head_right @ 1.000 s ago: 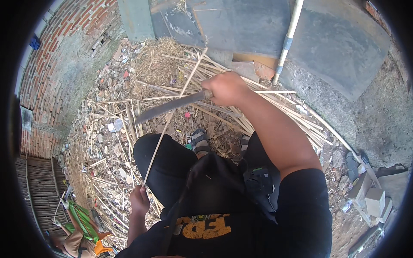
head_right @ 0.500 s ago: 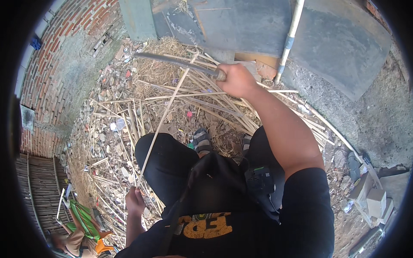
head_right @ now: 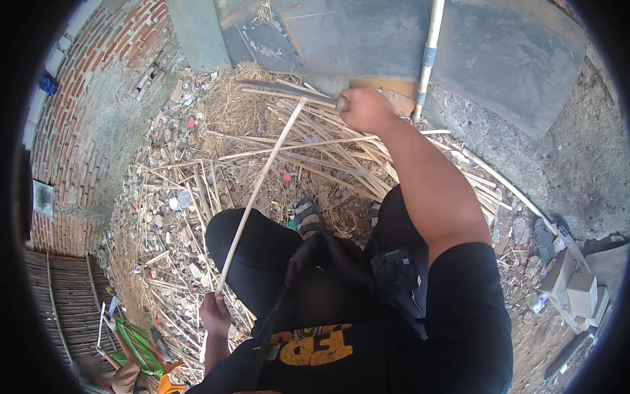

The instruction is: The person strips thin layers from a bamboo pole using a large knife while sitting on the ground.

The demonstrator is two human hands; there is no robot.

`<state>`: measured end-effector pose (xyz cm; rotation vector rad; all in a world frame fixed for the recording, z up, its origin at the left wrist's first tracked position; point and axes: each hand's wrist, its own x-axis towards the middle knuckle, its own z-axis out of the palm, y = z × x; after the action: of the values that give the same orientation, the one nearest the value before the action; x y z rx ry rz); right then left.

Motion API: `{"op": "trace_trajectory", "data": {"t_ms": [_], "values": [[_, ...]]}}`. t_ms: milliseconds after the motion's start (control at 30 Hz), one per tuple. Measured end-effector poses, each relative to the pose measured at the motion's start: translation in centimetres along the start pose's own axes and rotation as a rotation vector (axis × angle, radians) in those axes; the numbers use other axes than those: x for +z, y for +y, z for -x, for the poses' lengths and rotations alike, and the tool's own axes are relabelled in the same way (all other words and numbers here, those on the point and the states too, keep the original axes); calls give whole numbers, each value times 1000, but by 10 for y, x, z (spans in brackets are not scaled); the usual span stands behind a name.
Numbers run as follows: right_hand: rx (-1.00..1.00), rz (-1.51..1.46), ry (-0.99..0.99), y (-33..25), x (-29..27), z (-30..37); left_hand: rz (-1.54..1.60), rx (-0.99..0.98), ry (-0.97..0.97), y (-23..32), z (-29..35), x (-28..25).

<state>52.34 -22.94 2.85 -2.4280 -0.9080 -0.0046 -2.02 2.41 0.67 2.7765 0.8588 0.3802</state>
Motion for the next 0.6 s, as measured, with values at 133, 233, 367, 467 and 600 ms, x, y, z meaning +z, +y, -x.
{"op": "trace_trajectory", "data": {"t_ms": [133,233,367,467,600], "values": [[-121,-80,-93,-21,-8,5,6,12,9,-4,1,3],[-229,49,-112,-28,-10,9,22,53,4,-4,-2,5],[130,-40,-9,6,-7,-7,24,19,-23,-2,-2,-1],[255,-222,59,0,-17,-1,16,-35,-22,-1,0,-5],[213,-360,54,-14,-20,6,36,-42,-10,6,-9,-2]]}}
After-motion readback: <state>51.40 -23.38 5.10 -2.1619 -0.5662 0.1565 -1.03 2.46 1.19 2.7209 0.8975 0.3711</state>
